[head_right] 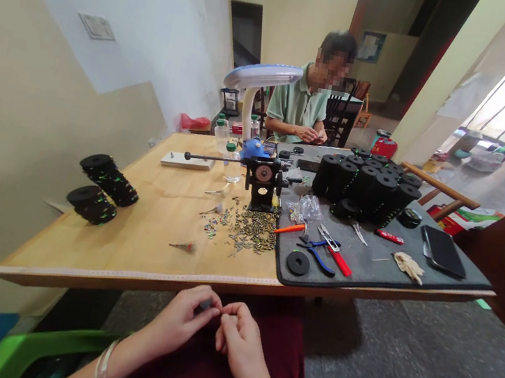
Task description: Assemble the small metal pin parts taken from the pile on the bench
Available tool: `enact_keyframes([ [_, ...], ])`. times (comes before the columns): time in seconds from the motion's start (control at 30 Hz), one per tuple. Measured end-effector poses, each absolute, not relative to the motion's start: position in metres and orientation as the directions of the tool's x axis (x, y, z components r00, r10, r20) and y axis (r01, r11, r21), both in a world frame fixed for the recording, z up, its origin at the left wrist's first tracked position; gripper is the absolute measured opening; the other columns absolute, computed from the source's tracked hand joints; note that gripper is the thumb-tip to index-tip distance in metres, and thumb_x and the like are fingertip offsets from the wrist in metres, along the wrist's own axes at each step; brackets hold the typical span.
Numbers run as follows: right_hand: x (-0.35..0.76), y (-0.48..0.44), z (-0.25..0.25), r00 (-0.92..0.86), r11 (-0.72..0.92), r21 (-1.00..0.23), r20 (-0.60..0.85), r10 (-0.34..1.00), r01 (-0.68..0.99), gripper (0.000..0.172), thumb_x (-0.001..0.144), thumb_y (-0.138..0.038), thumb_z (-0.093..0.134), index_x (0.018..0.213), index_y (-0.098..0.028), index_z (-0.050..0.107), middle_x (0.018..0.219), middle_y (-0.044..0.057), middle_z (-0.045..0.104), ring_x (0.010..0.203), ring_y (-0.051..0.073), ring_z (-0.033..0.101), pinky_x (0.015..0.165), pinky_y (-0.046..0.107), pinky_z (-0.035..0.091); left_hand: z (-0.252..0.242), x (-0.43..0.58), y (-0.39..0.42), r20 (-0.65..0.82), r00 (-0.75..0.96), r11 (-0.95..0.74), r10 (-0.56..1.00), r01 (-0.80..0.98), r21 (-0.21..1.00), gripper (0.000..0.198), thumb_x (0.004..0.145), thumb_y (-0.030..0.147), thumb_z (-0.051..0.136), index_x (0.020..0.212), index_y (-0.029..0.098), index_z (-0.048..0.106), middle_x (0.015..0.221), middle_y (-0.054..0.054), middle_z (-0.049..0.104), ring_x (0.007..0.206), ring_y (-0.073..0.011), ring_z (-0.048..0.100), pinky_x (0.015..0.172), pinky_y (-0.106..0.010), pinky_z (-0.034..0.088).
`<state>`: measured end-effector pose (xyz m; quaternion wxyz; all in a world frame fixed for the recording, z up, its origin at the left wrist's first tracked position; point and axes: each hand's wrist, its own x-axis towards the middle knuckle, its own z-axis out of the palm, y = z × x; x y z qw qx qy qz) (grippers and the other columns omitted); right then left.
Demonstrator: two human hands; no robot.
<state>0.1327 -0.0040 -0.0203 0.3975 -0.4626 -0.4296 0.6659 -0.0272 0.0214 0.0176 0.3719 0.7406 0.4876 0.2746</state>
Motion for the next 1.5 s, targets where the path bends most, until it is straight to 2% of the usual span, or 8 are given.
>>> enact_keyframes([
  [0.13, 0.131, -0.003, -0.025, -0.259, -0.261, -0.965, -0.244, 0.935, -0.033, 0.030, 0.079, -0.049, 0.054, 0.073, -0.020, 0.045, 0.036, -0.012, 0.042, 0.032, 0.006, 0.030, 0.040, 0.020, 0.021, 0.018, -0.029, 0.019, 0.078, 0.423, -0.333, 0.903, 0.572, 0.749, 0.014, 0.084, 0.018, 0.051, 0.082, 0.019, 0.064, 0.080, -0.004, 0.063, 0.074, -0.0169, 0.058, 0.069, -0.026, 0.042],
  [0.23, 0.131, -0.003, -0.026, -0.282, -0.275, -0.961, -0.269, 0.921, 0.017, 0.030, 0.076, -0.048, 0.057, 0.070, -0.021, 0.045, 0.031, -0.013, 0.038, 0.027, 0.005, 0.027, 0.035, 0.019, 0.018, 0.016, -0.027, 0.019, 0.036, 0.405, -0.273, 0.914, 0.547, 0.791, 0.012, 0.082, 0.018, 0.052, 0.079, 0.019, 0.064, 0.079, -0.004, 0.063, 0.074, -0.0167, 0.057, 0.069, -0.027, 0.042],
  [0.3, 0.132, -0.001, -0.027, -0.277, -0.299, -0.954, -0.293, 0.915, 0.022, 0.032, 0.075, -0.050, 0.058, 0.068, -0.021, 0.046, 0.029, -0.014, 0.037, 0.025, 0.005, 0.025, 0.033, 0.018, 0.016, 0.012, -0.026, 0.019, -0.039, 0.336, -0.131, 0.941, 0.470, 0.873, 0.008, 0.079, 0.020, 0.056, 0.083, 0.018, 0.062, 0.076, -0.002, 0.061, 0.070, -0.0158, 0.056, 0.066, -0.027, 0.042],
  [0.4, 0.134, 0.002, -0.028, -0.205, -0.337, -0.941, -0.324, 0.924, -0.032, 0.037, 0.072, -0.055, 0.059, 0.068, -0.021, 0.045, 0.027, -0.013, 0.038, 0.024, 0.004, 0.024, 0.032, 0.017, 0.014, 0.005, -0.026, 0.019, -0.228, 0.296, 0.181, 0.927, 0.178, 0.967, 0.028, 0.072, 0.023, 0.063, 0.098, 0.016, 0.056, 0.076, -0.001, 0.061, 0.068, -0.0148, 0.058, 0.062, -0.027, 0.044],
  [0.57, 0.134, 0.002, -0.027, -0.100, -0.346, -0.928, -0.334, 0.937, -0.138, 0.043, 0.070, -0.061, 0.061, 0.070, -0.021, 0.044, 0.028, -0.013, 0.040, 0.024, 0.003, 0.022, 0.030, 0.016, 0.013, 0.001, -0.028, 0.018, -0.411, 0.317, 0.460, 0.855, -0.097, 0.882, 0.033, 0.067, 0.033, 0.071, 0.089, 0.015, 0.053, 0.073, -0.003, 0.065, 0.066, -0.0148, 0.065, 0.061, -0.026, 0.048],
  [0.9, 0.130, -0.001, -0.026, -0.078, -0.316, -0.935, -0.307, 0.949, -0.162, 0.048, 0.067, -0.064, 0.064, 0.068, -0.020, 0.046, 0.028, -0.011, 0.042, 0.024, 0.003, 0.025, 0.030, 0.016, 0.016, -0.003, -0.019, 0.011, -0.439, 0.311, 0.485, 0.843, -0.086, 0.870, 0.041, 0.064, 0.041, 0.076, 0.076, 0.017, 0.046, 0.068, -0.004, 0.068, 0.061, -0.0156, 0.067, 0.051, -0.022, 0.049],
  [1.17, 0.128, -0.001, -0.023, -0.092, -0.292, -0.948, -0.282, 0.955, -0.123, 0.047, 0.067, -0.064, 0.064, 0.068, -0.020, 0.048, 0.029, -0.011, 0.042, 0.026, 0.004, 0.026, 0.032, 0.017, 0.019, -0.006, -0.015, 0.010, -0.354, 0.286, 0.370, 0.890, 0.001, 0.929, 0.033, 0.067, 0.037, 0.074, 0.070, 0.016, 0.049, 0.056, 0.005, 0.054, 0.051, -0.0095, 0.056, 0.046, -0.020, 0.047],
  [1.5, 0.126, 0.000, -0.029, -0.086, -0.265, -0.957, -0.255, 0.963, -0.120, 0.045, 0.069, -0.062, 0.063, 0.068, -0.019, 0.049, 0.030, -0.011, 0.041, 0.027, 0.005, 0.029, 0.034, 0.017, 0.026, -0.008, -0.013, 0.009, -0.341, 0.281, 0.365, 0.897, -0.035, 0.931, 0.035, 0.066, 0.038, 0.076, 0.068, 0.017, 0.048, 0.057, 0.005, 0.053, 0.050, -0.0097, 0.056, 0.047, -0.021, 0.047],
])
